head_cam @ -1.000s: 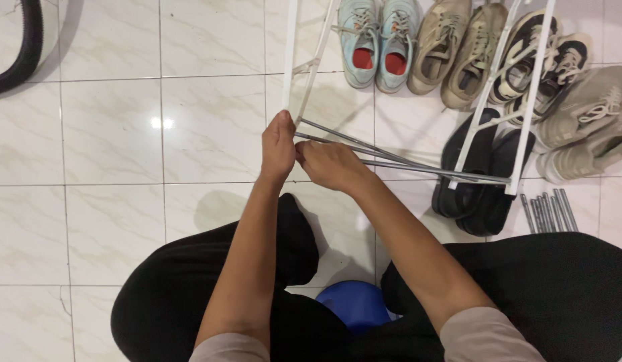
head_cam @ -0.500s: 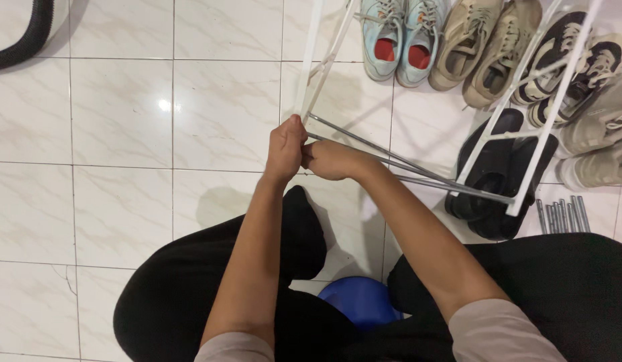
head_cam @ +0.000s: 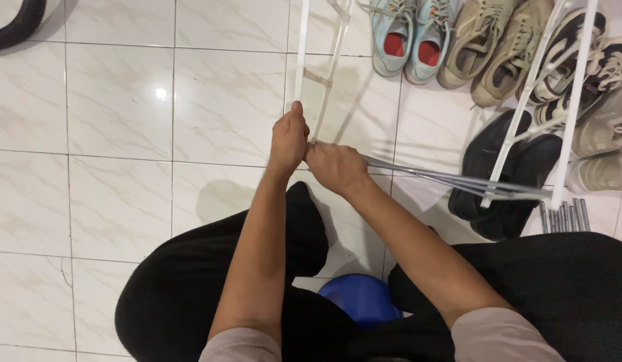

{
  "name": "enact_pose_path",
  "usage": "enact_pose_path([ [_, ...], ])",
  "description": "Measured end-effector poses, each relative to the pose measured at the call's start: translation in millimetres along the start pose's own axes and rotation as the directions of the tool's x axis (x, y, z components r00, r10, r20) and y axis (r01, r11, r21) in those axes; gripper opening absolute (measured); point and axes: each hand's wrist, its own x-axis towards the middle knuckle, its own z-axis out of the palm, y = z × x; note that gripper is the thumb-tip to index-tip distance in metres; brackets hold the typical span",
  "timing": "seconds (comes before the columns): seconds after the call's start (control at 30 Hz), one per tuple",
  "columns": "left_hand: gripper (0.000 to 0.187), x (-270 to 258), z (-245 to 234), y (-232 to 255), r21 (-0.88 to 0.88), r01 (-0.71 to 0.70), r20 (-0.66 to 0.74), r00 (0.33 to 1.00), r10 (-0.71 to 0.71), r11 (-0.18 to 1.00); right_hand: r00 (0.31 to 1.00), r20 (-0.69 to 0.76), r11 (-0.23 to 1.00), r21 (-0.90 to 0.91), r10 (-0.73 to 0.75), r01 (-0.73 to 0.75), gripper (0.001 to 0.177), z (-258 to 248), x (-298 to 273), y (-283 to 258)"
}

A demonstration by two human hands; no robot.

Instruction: The person assembles a white plastic shoe rack by inserting metal rods into the frame slots. They sit on the floor, repeatedly pick up rods, insert them into the rack, and adjust the frame to secure the components.

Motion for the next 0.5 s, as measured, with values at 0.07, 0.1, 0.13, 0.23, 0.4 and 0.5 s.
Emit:
enact_pose_path([
  [0.07, 0.055, -1.5, 1.3, -2.0, -0.002, -0.002, 0.020, 1.000, 0.002, 1.000, 1.000, -0.018, 1.000, -0.007, -0.009, 0.009, 0.012, -1.5, -3.3, -0.9],
  [0.1, 0.054, -3.6, 1.7, -4.5, -0.010, 0.005, 0.031, 0.999, -0.005, 1.000, 0.995, 0.094, 0.999, 0.037, 0.033, -0.037, 0.015, -3.9, -3.9, -2.3],
  [0.13, 0.054, -4.1, 1.3, -6.9, -0.017, 0.009, 0.042, 0.999, -0.008, 1.000, 0.977, 0.203, 0.994, 0.074, 0.069, -0.085, 0.018, -7.8, -1.6, -3.5],
  [0.23, 0.053, -7.9, 0.0, -21.0, 0.013, -0.159, 0.051, 0.986, 0.158, 0.987, 0.860, 0.493, 0.936, 0.225, 0.132, -0.273, 0.023, -23.8, 10.1, 1.4],
  [0.4, 0.053, 6.6, -25.0, -31.0, 0.174, -0.445, 0.030, 0.894, 0.447, 0.878, 0.814, 0.516, 0.668, 0.708, -0.267, -0.230, 0.042, -42.7, 19.5, 10.3],
  [0.5, 0.054, -2.1, -22.3, -35.3, 0.037, -0.209, -0.001, 0.978, 0.209, 0.977, 0.862, 0.497, 0.754, 0.603, -0.102, -0.259, 0.045, -58.8, 14.0, -13.5],
])
